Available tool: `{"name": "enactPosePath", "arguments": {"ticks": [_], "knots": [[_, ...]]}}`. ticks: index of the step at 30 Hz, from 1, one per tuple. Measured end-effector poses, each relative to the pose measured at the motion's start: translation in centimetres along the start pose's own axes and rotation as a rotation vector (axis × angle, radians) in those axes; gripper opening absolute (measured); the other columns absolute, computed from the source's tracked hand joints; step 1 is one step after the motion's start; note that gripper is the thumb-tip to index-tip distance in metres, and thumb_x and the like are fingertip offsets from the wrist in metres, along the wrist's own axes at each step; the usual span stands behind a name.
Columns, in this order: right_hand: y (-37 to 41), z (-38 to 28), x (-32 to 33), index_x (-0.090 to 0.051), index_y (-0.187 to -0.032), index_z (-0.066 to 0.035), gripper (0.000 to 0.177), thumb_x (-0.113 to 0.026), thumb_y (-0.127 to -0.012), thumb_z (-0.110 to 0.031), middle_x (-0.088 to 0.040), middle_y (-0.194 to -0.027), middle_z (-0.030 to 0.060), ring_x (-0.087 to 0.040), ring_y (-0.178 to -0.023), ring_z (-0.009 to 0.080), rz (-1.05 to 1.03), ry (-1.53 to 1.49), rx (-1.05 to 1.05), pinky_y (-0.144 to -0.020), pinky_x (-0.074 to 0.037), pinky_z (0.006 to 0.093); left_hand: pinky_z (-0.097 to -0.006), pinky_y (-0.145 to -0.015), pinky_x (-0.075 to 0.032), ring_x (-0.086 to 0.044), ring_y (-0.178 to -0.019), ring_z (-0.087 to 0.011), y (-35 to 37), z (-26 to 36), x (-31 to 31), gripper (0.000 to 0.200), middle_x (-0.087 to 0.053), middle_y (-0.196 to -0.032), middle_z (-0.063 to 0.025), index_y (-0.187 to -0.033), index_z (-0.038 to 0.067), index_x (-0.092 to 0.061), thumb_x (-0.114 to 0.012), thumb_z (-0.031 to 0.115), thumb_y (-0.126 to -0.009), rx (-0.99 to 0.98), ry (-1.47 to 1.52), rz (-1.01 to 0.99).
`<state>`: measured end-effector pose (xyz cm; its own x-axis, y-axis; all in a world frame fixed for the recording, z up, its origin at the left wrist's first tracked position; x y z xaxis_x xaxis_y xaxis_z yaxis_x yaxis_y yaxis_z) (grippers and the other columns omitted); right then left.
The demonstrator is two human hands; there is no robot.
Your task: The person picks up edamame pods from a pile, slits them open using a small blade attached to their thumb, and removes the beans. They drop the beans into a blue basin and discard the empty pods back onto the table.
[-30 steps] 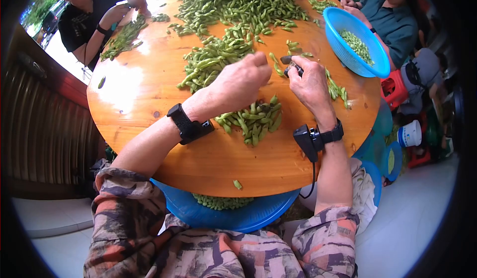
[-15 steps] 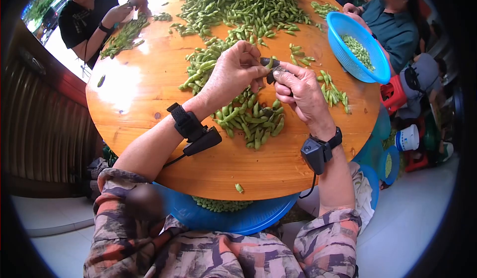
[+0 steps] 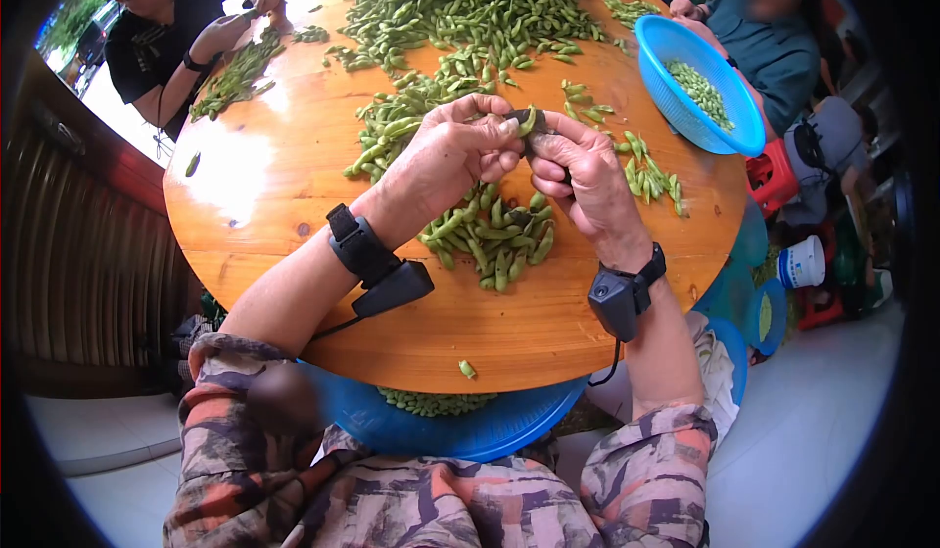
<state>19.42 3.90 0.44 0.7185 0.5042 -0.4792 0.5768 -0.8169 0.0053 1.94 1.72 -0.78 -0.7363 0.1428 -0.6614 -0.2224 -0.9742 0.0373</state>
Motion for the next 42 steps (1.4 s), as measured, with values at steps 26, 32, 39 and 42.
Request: {"name": "enactPosePath", "arguments": {"ticks": [26, 32, 39, 42], "knots": [[0.3, 0.1, -0.5, -0.062, -0.113, 0.005, 0.022, -0.054, -0.095, -0.004, -0.049, -0.07, -0.0049, -0.041, -0.059, 0.001, 0.018, 0.239, 0.092, -0.048, -0.033, 0.0168, -0.0208, -0.061, -0.044, -0.056, -0.071, -0.0074, 0.1, -0.5, 0.7, 0.018, -0.061, -0.088, -0.0004, -0.109, 0.006, -0.055, -0.06, 0.004, -0.091, 0.044, -0.003, -0.053], [0.2, 0.3, -0.3, -0.062, -0.113, 0.004, 0.022, -0.053, -0.095, -0.003, -0.05, -0.071, -0.005, -0.043, -0.059, 0.001, 0.021, 0.331, 0.138, -0.049, -0.036, 0.0174, -0.0201, -0.057, -0.041, -0.054, -0.064, -0.008, 0.4, -0.5, -0.2, 0.02, -0.06, -0.082, -0.0006, -0.111, 0.005, -0.055, -0.061, 0.005, -0.092, 0.053, 0.118, 0.024], [0.5, 0.3, -0.8, -0.062, -0.104, 0.004, 0.016, -0.051, -0.095, -0.001, -0.049, -0.069, -0.0047, -0.042, -0.057, 0.0009, 0.035, 0.33, 0.065, -0.048, -0.036, 0.0177, -0.0211, -0.046, -0.039, -0.05, -0.056, -0.0036, 0.5, 0.9, -0.4, 0.019, -0.062, -0.075, -0.001, -0.107, -0.001, -0.056, -0.063, 0.007, -0.092, -0.155, -0.692, -0.055], [0.6, 0.2, -1.2, -0.062, -0.096, 0.004, 0.013, -0.052, -0.093, -0.003, -0.051, -0.069, -0.0026, -0.044, -0.057, 0.002, 0.089, 0.35, 0.07, -0.048, -0.037, 0.0191, -0.0269, -0.056, -0.05, -0.06, -0.06, -0.0106, 0.7, 0.8, -1.0, 0.019, -0.065, -0.074, -0.0085, -0.108, -0.001, -0.056, -0.062, 0.005, -0.091, -0.478, -1.307, 0.027]]}}
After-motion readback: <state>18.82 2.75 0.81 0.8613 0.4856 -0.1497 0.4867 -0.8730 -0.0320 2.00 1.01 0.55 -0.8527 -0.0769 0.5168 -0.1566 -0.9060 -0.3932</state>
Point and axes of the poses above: each hand's wrist, its own y-axis away from the middle knuckle, its own x-axis out of the back of the hand, z = x × y, the point moved 1 cm from there along -y, towards the middle knuckle
